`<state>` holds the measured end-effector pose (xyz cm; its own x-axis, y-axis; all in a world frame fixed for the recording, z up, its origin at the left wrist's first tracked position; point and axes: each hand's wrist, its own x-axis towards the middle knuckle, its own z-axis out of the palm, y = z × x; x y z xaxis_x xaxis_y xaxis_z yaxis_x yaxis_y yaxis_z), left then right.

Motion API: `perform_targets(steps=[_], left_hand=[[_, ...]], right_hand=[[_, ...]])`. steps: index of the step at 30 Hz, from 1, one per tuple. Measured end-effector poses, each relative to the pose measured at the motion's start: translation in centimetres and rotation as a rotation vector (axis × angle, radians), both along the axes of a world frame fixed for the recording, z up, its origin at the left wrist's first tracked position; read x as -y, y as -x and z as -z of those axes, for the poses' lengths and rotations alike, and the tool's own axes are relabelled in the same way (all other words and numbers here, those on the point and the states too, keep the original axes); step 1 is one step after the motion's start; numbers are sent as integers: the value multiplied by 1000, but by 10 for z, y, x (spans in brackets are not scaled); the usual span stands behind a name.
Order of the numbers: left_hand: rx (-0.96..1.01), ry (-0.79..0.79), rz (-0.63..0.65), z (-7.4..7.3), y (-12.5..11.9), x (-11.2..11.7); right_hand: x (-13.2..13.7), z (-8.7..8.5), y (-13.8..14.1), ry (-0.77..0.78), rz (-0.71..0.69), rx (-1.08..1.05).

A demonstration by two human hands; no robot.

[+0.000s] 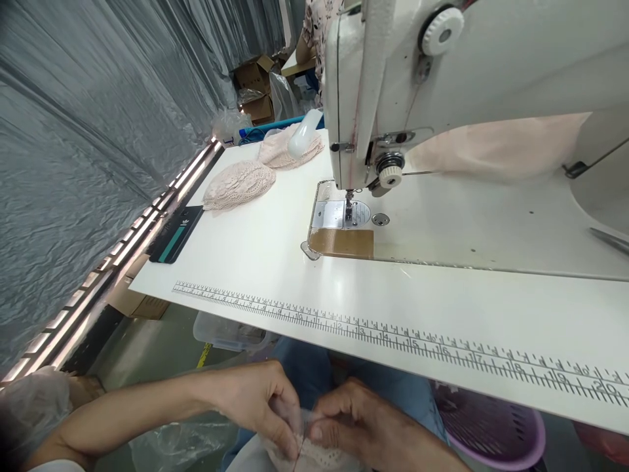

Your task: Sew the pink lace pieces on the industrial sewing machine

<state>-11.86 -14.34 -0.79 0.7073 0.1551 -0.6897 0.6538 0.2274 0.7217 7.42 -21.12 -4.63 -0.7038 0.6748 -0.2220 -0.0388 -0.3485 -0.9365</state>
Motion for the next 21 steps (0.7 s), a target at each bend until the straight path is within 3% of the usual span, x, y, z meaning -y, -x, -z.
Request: perform_targets(steps=[12, 21], left_hand=[[39, 65, -24, 4, 3, -1], [-60, 31, 3, -5, -5, -4]], right_hand=[[-3, 5, -4, 72, -8, 20], [0, -6, -4, 46, -30, 164]])
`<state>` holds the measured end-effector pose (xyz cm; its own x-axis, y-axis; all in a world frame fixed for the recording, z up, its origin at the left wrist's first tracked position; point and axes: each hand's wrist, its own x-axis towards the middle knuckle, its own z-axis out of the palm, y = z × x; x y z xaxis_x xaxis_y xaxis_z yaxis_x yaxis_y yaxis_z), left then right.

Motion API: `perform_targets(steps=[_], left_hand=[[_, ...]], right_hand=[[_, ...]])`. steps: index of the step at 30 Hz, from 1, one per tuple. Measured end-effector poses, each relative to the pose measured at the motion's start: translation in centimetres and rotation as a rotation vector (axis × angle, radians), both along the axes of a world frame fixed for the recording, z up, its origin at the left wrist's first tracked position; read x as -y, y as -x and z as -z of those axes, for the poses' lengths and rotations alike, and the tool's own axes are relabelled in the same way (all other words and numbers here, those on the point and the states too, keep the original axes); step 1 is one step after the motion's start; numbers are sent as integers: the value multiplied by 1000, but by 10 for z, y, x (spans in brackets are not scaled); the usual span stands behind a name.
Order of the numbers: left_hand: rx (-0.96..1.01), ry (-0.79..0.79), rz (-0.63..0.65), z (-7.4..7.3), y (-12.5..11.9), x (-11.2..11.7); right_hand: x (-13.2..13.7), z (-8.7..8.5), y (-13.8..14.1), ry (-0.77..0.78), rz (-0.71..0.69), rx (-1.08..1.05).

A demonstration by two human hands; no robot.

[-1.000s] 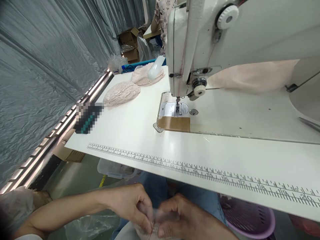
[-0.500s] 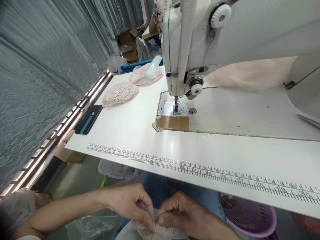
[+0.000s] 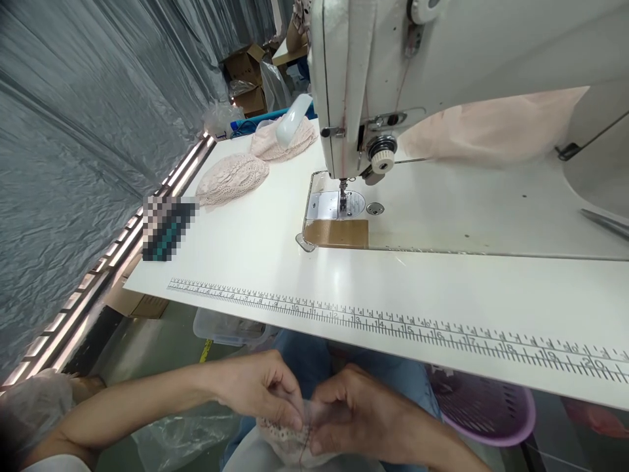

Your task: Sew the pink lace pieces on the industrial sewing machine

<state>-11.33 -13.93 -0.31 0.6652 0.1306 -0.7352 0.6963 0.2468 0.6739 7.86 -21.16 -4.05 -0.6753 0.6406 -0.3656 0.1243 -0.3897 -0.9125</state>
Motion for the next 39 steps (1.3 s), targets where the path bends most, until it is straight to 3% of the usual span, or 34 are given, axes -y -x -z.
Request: perform_targets(steps=[5, 13, 20, 26, 32, 39], left_hand=[[28, 27, -38, 2, 5, 1], [101, 102, -69, 16, 22, 6], [114, 46, -57, 9, 18, 4], [94, -19, -86, 9, 20, 5], [147, -160, -11, 4, 21, -4], [47, -58, -128, 2, 21, -1]], right_hand=[[-1, -8, -3, -76, -8, 89], [0, -11, -15, -49, -62, 112], [0, -11, -6, -19, -63, 101], [6, 1, -3, 11, -14, 74], [8, 1, -6, 35, -11, 114], [8, -2, -7, 56, 15, 140]])
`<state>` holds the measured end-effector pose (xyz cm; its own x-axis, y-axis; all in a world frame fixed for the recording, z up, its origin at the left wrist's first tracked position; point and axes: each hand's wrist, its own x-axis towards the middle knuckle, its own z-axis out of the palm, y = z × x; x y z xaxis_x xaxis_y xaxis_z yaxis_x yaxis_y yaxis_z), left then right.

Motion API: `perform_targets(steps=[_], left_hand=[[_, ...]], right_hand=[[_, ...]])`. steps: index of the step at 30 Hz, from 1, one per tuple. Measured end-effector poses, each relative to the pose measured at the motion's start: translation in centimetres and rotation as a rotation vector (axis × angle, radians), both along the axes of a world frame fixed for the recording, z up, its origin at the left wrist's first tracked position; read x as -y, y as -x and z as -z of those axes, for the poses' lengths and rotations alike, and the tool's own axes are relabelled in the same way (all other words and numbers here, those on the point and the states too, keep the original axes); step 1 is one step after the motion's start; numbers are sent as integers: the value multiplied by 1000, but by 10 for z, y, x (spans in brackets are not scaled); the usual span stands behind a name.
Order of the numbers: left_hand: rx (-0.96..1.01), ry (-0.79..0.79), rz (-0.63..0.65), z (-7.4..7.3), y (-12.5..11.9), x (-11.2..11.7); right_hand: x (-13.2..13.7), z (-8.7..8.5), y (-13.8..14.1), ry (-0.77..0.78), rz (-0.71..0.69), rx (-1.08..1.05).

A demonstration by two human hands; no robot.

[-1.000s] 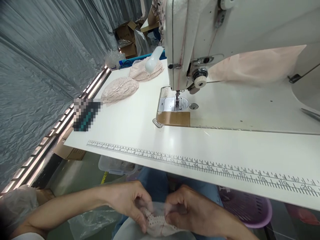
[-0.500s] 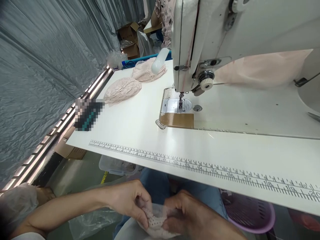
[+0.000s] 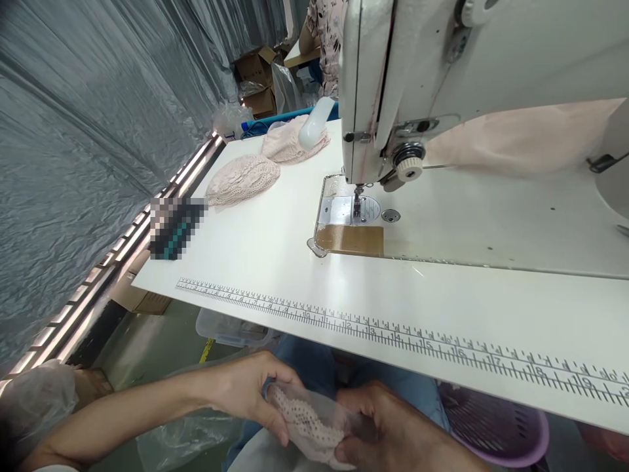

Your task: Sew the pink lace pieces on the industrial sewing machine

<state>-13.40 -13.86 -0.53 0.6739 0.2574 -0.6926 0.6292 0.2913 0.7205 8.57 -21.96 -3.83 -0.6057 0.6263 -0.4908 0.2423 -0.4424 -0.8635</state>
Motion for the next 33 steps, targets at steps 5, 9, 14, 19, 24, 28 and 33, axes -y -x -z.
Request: perform_targets(steps=[5, 9, 14, 19, 24, 28, 33], left_hand=[[-46, 104, -108, 3, -2, 1], [54, 56, -108, 8, -2, 2], [72, 98, -104, 7, -3, 4], [9, 117, -43, 5, -2, 5], [69, 162, -24, 10, -4, 7], [60, 152, 11, 9, -7, 6], [10, 125, -37, 9, -6, 6]], right_hand=[[-2, -2, 0, -1, 27, 13], [-2, -6, 1, -41, 25, 27], [0, -5, -1, 7, 11, 12], [-3, -3, -6, -15, 12, -92], [0, -2, -2, 30, 34, -79], [2, 1, 8, 10, 90, -50], [2, 2, 10, 70, 88, -38]])
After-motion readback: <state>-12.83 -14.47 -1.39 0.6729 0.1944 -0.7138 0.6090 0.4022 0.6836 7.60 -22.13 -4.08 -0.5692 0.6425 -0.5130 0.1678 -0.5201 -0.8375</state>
